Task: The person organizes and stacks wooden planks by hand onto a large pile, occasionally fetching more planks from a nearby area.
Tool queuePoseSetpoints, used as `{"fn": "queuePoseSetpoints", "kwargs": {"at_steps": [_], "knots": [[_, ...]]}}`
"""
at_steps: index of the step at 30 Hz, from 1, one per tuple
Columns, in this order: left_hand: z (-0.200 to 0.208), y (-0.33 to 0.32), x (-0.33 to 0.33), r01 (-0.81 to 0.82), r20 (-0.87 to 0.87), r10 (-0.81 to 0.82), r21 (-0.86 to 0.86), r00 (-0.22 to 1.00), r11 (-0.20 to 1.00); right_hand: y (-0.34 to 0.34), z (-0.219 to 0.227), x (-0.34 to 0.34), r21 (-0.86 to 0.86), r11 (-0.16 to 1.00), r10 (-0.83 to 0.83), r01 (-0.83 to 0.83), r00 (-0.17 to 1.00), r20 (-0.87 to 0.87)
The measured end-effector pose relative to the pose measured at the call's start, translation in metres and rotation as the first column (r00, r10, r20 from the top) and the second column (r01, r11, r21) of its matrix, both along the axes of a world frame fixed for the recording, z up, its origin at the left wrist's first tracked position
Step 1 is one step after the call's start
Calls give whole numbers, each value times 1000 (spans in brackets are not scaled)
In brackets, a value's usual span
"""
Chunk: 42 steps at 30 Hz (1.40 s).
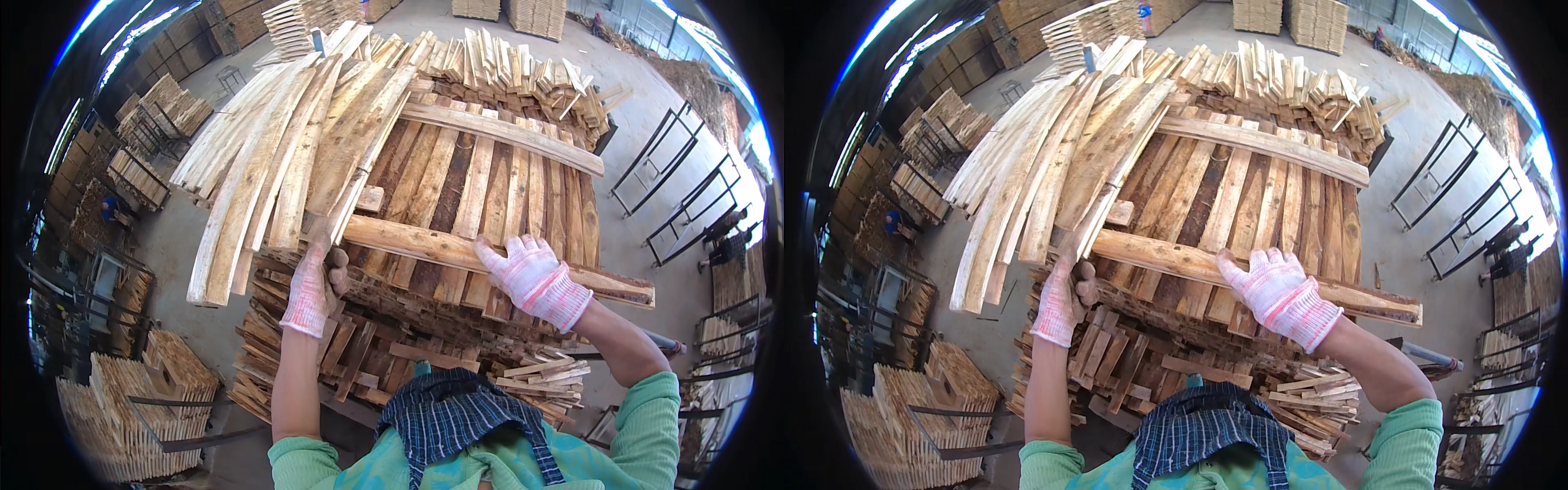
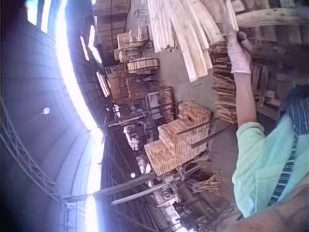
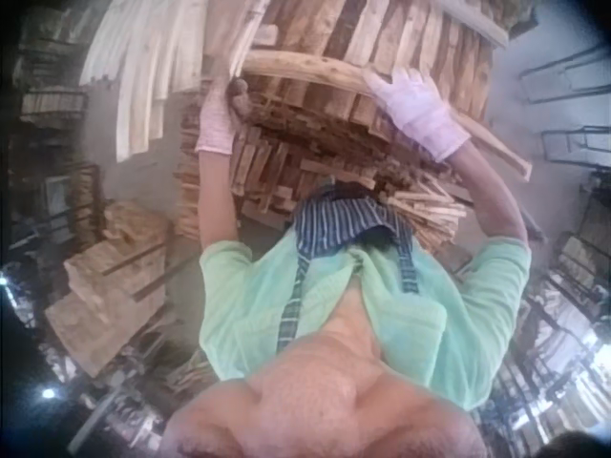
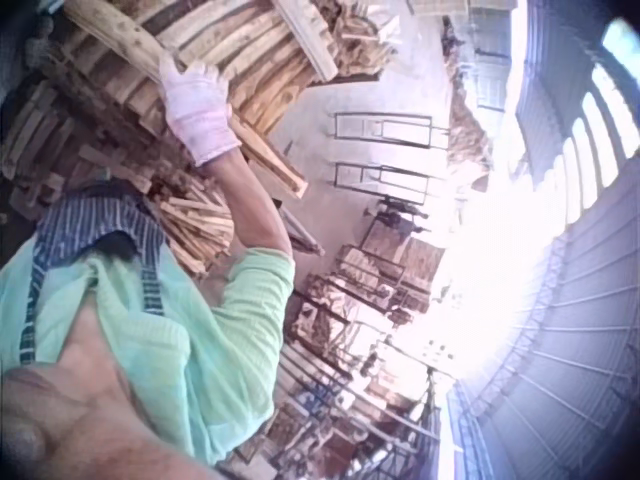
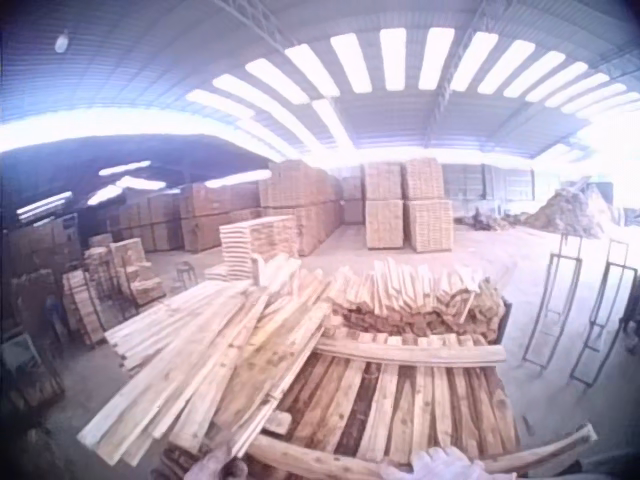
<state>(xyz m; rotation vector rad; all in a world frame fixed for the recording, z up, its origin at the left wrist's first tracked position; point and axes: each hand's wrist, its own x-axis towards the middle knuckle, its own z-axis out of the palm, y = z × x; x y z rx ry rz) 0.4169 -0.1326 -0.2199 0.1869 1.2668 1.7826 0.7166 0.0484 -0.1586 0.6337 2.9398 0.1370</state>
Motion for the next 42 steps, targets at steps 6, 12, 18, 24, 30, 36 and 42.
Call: {"fn": "queuePoseSetpoints", "kwargs": {"at_steps": [6, 12, 18, 24, 30, 36, 42], "knots": [[10, 3, -3, -3, -74, -4, -94, 997, 996, 0, 7, -10, 93, 994, 54, -48, 997, -59], [14, 1, -3, 17, -109, -23, -59, 994, 998, -13, -24, -53, 96, 995, -14, 31, 985, -170], [-2, 17, 16, -30, -102, 33, 26, 994, 999, -8, -20, -54, -90, 995, -63, 43, 970, -234], [-21, 20, -10, -47, -91, 48, 15, 995, 999, -13, -4, -66, -180, 973, -168, 142, 976, -136], [-8, 19, 0, -56, -92, 54, -14, 994, 998, -15, -16, -60, -229, 966, -181, 120, 946, -268], [16, -5, 35, -184, -108, 183, 1, 977, 983, -17, 43, 4, -272, 900, -368, 340, 928, -59], [91, -105, 75, -43, -834, 69, 54, 547, 998, 3, 26, 166, -288, 626, -768, 725, 637, -68]]}}
